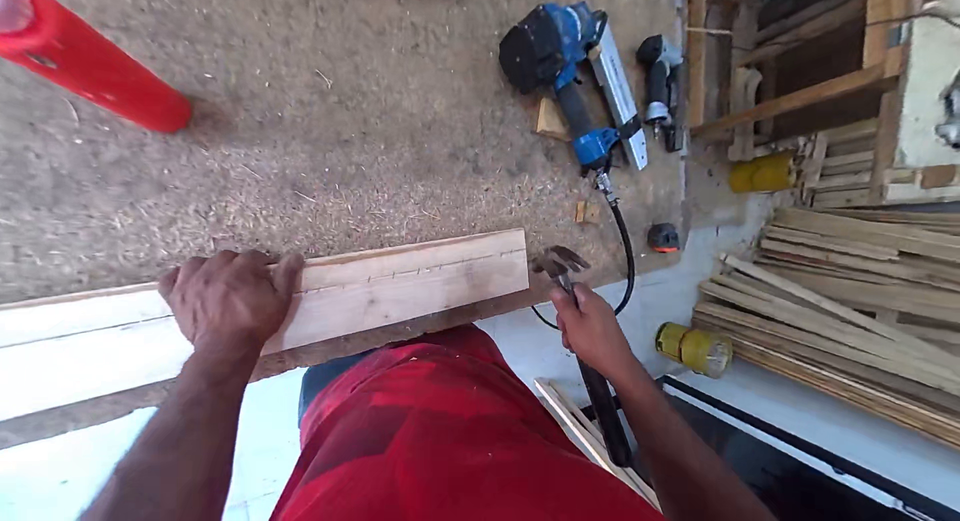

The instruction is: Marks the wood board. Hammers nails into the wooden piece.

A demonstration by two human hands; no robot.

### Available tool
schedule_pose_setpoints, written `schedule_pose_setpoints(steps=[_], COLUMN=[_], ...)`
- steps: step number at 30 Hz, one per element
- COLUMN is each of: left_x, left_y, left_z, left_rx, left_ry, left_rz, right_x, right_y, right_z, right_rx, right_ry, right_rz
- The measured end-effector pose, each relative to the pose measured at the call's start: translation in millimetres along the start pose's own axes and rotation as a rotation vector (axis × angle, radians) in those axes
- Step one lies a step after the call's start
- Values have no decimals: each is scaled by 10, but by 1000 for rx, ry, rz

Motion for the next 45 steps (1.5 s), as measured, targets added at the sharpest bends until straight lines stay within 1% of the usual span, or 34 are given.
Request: schedule_pose_setpoints(steps=[2,4,7,9,10,12,13,14,16,18,19,20,21,22,24,25,26,27,29,30,31,32,33,34,35,36,37,38,39,41,42,43,44,45], left_x=[41,53,42,52,61,48,54,73,88,67,71,74,76,77,53,40,72,114,64,66,93,101,93,81,60,32,40,91,107,26,48,91,103,86], left_y=[-10,15,60,76,90,126,144,164,192,205,210,210,206,197,184,175,169,177,208,217,211,201,179,159,146,135,130,141,173,241,247,244,252,256], left_z=[-18,-64,-103,-117,-134,-172,-181,-187,-193,-221,-232,-233,-228,-222,-215,-198,-190,-197,-231,-242,-244,-234,-216,-204,-196,-176,-164,-181,-214,-288,-295,-288,-285,-285], left_rx=[0,-32,-37,-42,-46,-52,-50,-46,-39,-32,-31,-31,-30,-33,-35,-30,-27,-32,-38,-35,-34,-31,-29,-31,-32,-28,-23,-23,-24,-25,-22,-18,-18,-19], left_ry=[0,1,9,4,-1,-12,-17,-19,-11,0,-5,-11,-15,-18,-29,-30,-36,-48,-27,-22,-32,-34,-32,-36,-40,-38,-41,-60,-65,-44,-55,-66,-59,-53], left_rz=[34,53,78,87,89,82,77,74,78,86,87,87,84,82,72,69,69,68,66,67,67,68,73,75,76,74,75,75,71,68,69,75,78,77], right_x=[-20,-11,5,120,198,315,339,349,235,76,69,103,168,230,290,259,247,192,-5,4,80,163,235,284,300,279,264,258,184,33,56,113,166,206], right_y=[62,294,728,833,813,743,744,801,1012,1185,1210,1161,1024,838,571,559,621,714,832,858,857,794,660,511,408,367,411,517,612,752,822,852,785,628], right_z=[58,138,224,171,135,143,214,333,600,737,692,572,403,243,114,176,301,442,644,645,571,423,241,98,46,83,204,365,521,722,718,619,419,176], right_rx=[-45,-96,-155,-202,-276,-466,-517,-543,-493,-321,-208,-118,-99,-167,-391,-474,-529,-525,-380,-258,-130,-47,-43,-120,-226,-330,-405,-429,-396,-204,-80,26,81,40], right_ry=[17,-1,-136,-211,-158,119,206,237,125,-160,-294,-374,-378,-277,113,235,269,213,-91,-271,-396,-437,-380,-229,-5,167,226,186,75,-232,-384,-479,-486,-400], right_rz=[7,106,316,416,385,170,86,43,83,273,384,470,493,428,124,29,5,37,199,303,392,428,400,301,135,22,-2,33,102,250,339,411,430,384])
Point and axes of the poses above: each hand's wrist, its own x-axis towards the middle knuckle, its own z-axis out of the back of the hand, y = z × x, the point moved 2 cm from there along x, towards the middle knuckle, and after that the axes turned 8 degrees about -x, right-handed, at the moved point
